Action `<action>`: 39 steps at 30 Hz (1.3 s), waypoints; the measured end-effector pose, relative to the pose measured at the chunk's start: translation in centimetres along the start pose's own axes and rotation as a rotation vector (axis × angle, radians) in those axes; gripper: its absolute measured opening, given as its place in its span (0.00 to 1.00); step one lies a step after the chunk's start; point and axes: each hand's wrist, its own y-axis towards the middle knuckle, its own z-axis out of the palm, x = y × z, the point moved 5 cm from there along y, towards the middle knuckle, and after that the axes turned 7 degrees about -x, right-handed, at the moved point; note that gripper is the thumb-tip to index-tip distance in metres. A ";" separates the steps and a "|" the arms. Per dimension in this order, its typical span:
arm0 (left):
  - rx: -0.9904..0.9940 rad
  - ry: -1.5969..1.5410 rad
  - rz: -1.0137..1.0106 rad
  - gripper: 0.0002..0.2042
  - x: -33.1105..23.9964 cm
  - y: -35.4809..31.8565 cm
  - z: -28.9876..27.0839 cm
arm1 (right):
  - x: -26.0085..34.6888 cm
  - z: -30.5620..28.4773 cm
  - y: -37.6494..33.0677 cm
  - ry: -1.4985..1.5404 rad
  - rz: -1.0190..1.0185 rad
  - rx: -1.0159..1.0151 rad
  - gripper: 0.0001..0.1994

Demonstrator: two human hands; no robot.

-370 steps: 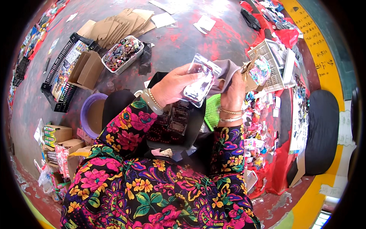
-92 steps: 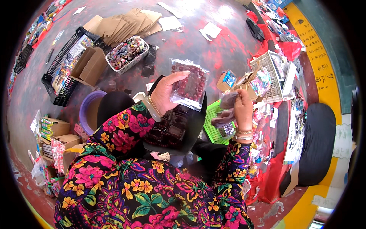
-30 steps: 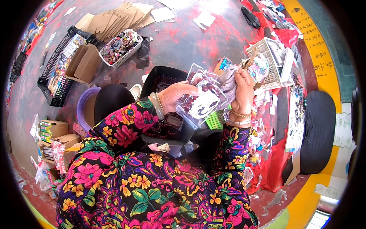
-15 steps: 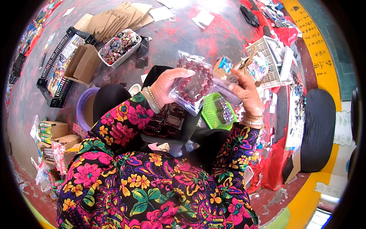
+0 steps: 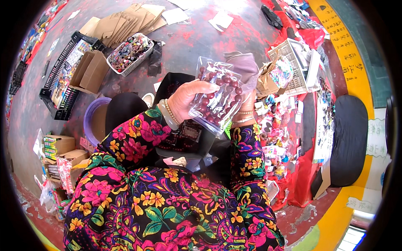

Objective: The person sits on the floor and wipes small plastic bags containing red beads with a cloth. They pick up each bag, wipe it, and place it into a black container on their lap.

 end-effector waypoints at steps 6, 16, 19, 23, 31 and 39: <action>-0.107 -0.046 0.168 0.09 -1.2 0.8 -0.5 | 3.3 1.4 -0.2 0.052 0.013 -0.028 0.19; -0.193 0.205 0.396 0.11 -2.1 1.4 -0.3 | -0.8 7.6 -5.3 -0.183 0.039 0.288 0.18; -0.285 0.208 0.456 0.10 -2.3 1.3 -0.9 | -1.5 7.2 -5.1 -0.147 0.064 0.213 0.15; -0.318 0.288 0.437 0.12 -2.3 1.9 -1.5 | -1.1 6.5 -4.9 -0.185 0.041 0.125 0.13; -0.444 0.380 0.677 0.28 -2.7 2.0 -2.5 | -0.5 4.1 -2.7 -0.098 -0.013 0.020 0.09; -0.526 1.133 0.930 0.20 -3.6 2.5 -3.4 | -0.3 3.0 -2.2 0.014 -0.030 -0.151 0.05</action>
